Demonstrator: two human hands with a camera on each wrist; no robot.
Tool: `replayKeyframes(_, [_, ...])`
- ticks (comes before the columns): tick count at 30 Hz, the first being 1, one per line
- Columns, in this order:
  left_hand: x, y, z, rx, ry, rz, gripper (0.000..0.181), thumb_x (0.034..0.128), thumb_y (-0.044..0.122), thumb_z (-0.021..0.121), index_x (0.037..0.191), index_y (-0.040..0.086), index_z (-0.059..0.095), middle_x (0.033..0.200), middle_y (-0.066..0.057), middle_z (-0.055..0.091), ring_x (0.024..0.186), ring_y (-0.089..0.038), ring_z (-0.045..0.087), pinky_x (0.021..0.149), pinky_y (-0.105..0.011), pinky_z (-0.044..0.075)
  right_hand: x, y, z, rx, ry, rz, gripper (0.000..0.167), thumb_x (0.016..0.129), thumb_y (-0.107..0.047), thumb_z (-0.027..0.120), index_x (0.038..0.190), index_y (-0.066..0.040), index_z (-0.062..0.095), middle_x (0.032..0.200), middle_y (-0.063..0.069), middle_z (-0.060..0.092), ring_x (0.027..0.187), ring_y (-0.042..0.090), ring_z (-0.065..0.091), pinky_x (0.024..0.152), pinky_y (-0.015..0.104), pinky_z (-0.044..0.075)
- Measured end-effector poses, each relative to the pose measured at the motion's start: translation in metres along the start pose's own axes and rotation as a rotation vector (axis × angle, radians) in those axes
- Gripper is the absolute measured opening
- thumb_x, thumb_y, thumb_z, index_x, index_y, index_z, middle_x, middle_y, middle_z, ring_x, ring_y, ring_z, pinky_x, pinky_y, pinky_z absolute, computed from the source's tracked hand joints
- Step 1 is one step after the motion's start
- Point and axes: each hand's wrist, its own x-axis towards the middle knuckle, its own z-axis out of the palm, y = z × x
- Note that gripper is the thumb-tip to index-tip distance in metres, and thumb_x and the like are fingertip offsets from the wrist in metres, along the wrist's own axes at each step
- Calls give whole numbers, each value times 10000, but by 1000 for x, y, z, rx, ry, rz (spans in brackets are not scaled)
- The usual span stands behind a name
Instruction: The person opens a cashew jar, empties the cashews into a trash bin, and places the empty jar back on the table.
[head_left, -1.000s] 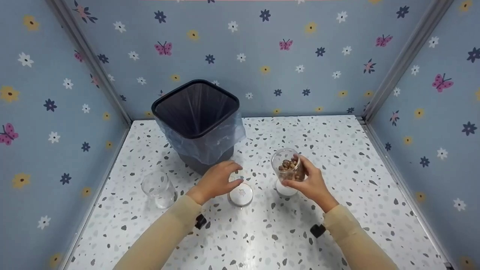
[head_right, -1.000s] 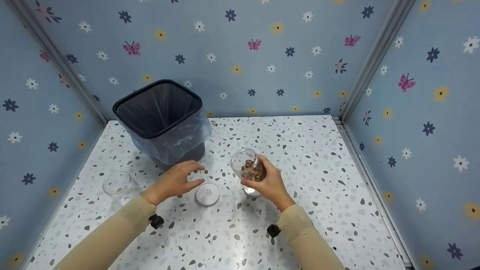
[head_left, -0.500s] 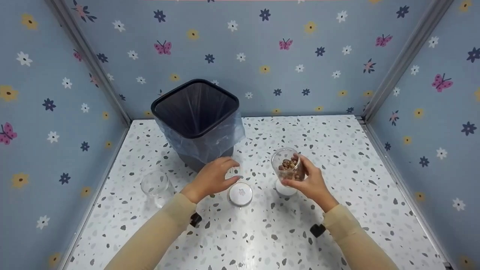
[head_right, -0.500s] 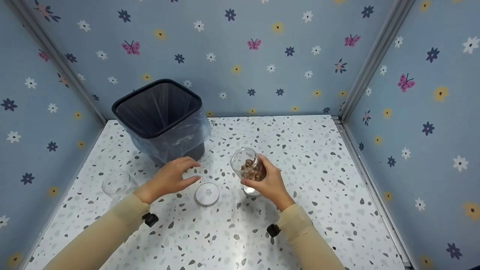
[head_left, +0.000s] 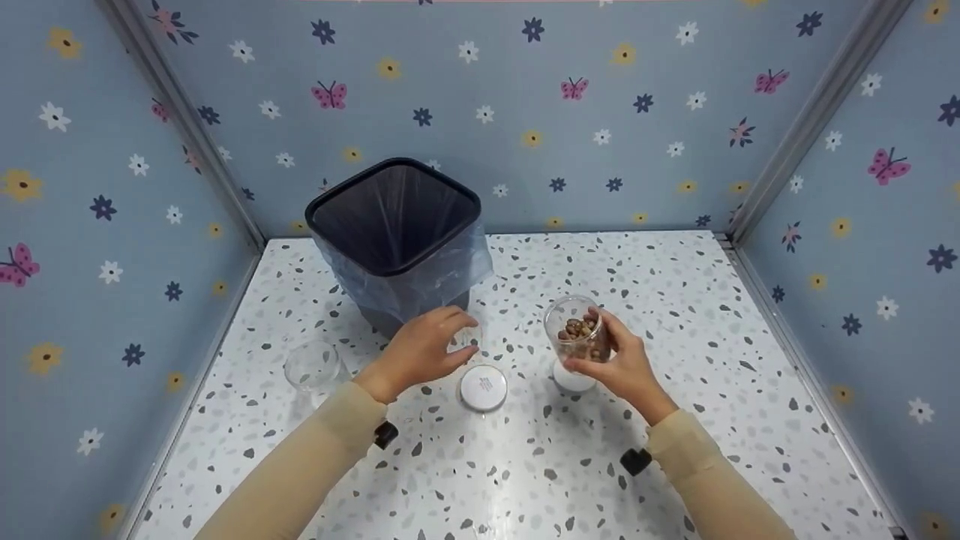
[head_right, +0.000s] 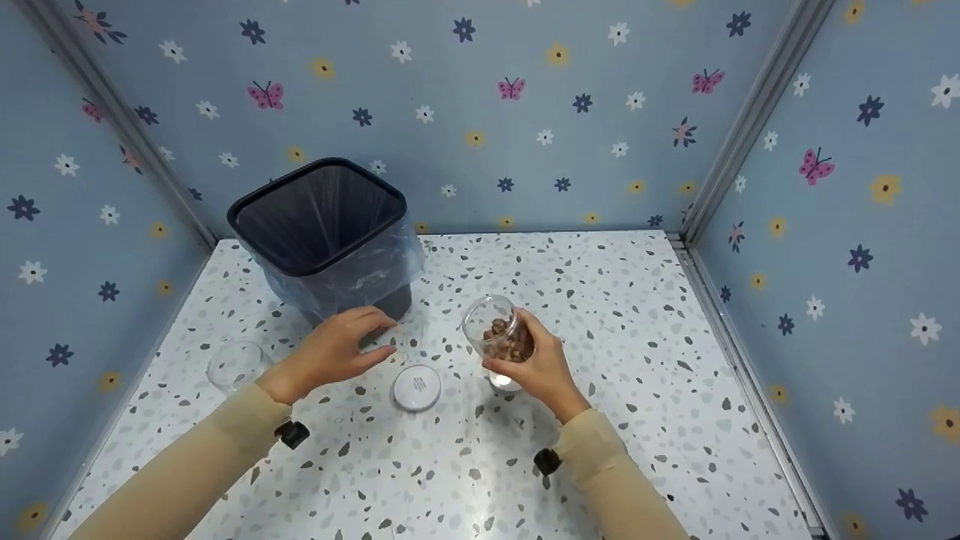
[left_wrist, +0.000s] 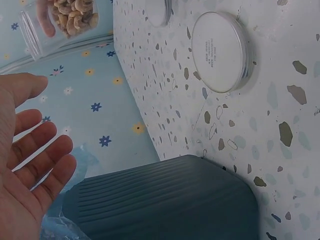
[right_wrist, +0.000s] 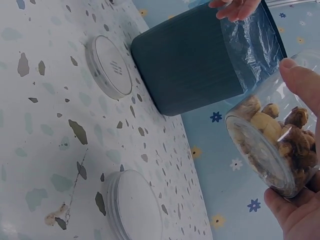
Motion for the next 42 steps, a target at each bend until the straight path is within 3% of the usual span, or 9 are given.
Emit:
replayKeyframes(12, [0,3,-19,33,33,-14,298,968,224,820,1188,34,755,1131,-113,775,1033,-303,756,926,-455,635,-1,2,1,0,15,-4,980,757,-69,988,1595,26,488,1494,259,633,1350,432,644,1186,520,503])
replayKeyframes(20, [0,2,-30,39,35,-7,267,976,215,806,1184,55,755,1113,-95,773,1020,-285,749,922,-452,629,-1,1,1,8,-1,-2,990,760,-61,985,1606,13,478,1549,256,591,1401,425,611,1211,528,471])
replayKeyframes(27, [3,1,-42,61,72,23,261,962,198,813,1163,43,750,1090,-99,769,987,-290,749,887,-452,634,0,-1,1,6,-3,9,986,774,-77,980,1615,3,473,1527,252,609,1365,419,631,1172,435,512])
replayKeyframes(36, [7,0,-58,69,79,17,269,989,203,792,1191,29,748,1118,-122,776,1006,-298,757,881,-461,643,0,-1,1,5,-3,0,1004,770,-78,988,1620,12,461,1543,244,598,1384,411,623,1168,470,511])
replayKeyframes(42, [8,-1,-68,68,118,12,250,990,191,785,1174,26,748,1104,-124,777,971,-294,759,858,-465,642,-1,-1,2,1,2,2,1007,776,-94,988,1627,2,458,1549,242,595,1378,414,626,1174,471,512])
